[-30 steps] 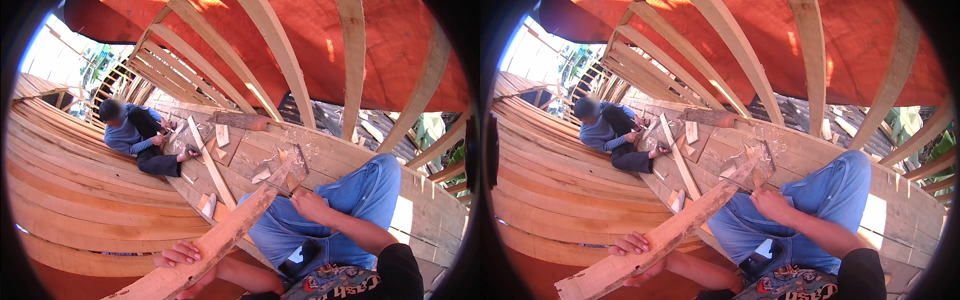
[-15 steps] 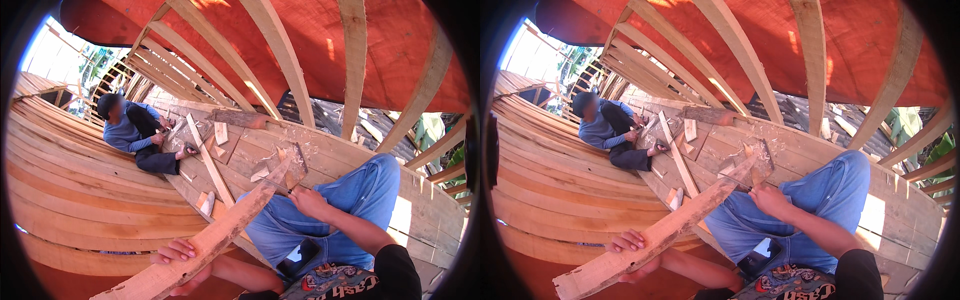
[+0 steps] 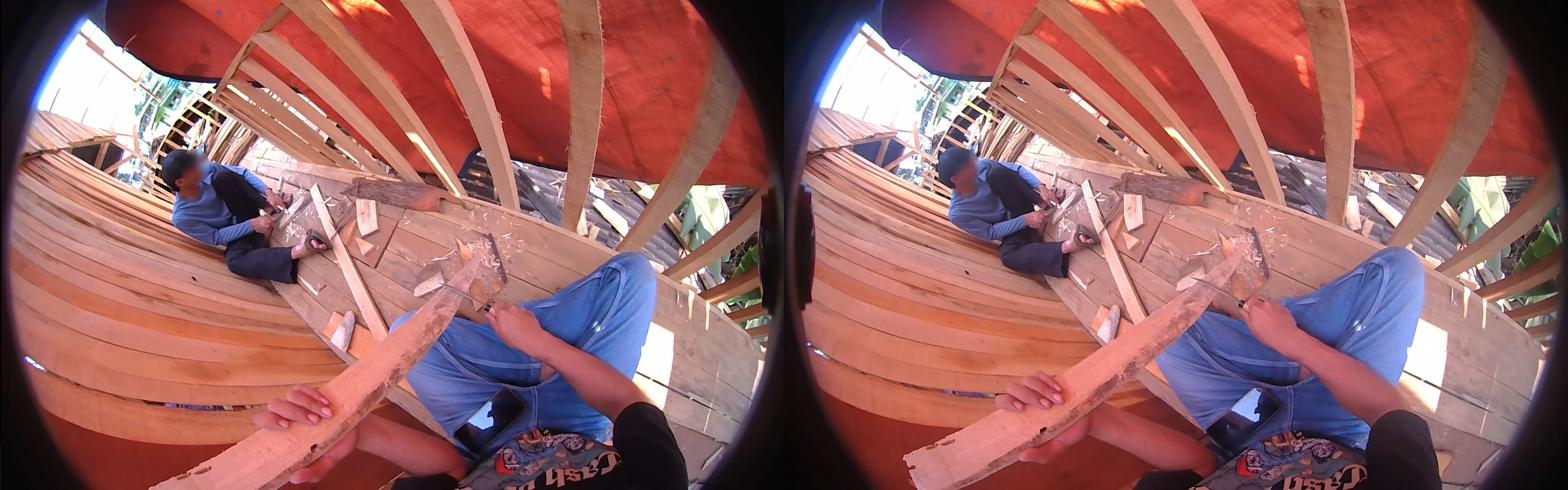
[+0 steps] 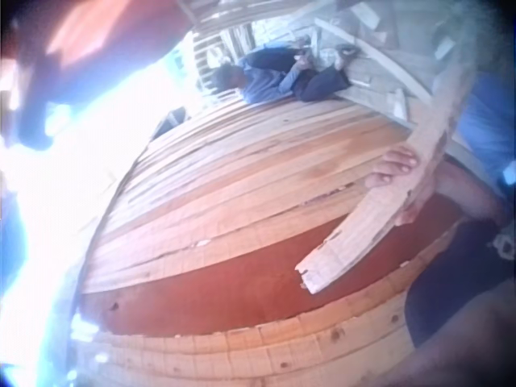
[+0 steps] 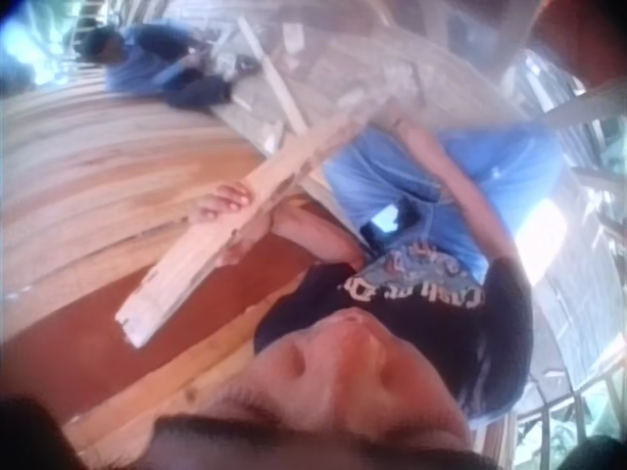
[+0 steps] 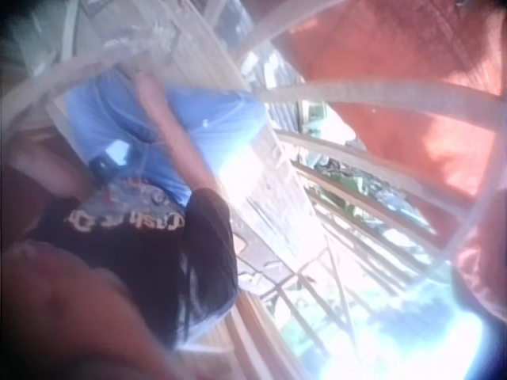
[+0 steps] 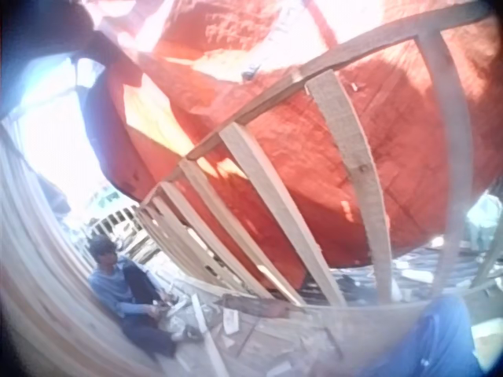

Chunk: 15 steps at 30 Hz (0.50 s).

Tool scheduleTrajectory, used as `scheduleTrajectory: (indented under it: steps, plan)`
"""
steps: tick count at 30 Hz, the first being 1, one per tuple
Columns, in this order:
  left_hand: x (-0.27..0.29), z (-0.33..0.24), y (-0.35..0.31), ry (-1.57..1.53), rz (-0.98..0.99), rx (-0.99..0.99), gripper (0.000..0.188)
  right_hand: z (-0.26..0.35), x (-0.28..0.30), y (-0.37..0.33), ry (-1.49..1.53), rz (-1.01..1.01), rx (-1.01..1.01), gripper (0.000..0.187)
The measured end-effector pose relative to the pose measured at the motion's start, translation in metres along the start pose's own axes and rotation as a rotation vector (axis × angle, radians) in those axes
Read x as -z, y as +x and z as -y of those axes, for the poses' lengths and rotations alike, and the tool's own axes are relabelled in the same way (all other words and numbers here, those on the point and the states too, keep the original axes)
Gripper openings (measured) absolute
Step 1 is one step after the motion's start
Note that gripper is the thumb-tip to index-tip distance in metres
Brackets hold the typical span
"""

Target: The person uses a hand plane to shave wood shavings from the edge of a long wooden plank while sitting on a wooden floor.

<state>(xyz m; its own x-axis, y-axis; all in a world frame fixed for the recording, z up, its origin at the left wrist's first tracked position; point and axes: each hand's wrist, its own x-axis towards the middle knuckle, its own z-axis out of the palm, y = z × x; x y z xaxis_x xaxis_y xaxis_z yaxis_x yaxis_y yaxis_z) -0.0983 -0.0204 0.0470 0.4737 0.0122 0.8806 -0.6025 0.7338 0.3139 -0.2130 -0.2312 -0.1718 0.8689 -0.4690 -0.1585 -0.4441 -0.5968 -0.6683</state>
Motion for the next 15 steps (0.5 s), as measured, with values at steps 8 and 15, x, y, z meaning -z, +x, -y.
scheduleTrajectory:
  steps: [8, 15]
  plan:
    - [0.005, 0.001, -0.001, -0.034, -0.036, 0.001, 0.065, 0.007, -0.011, -0.004, 0.002, -0.025, 0.062, 0.037]
    - [0.006, -0.001, 0.002, 0.027, -0.091, -0.012, 0.065, 0.023, 0.000, -0.008, -0.016, -0.005, 0.061, 0.035]
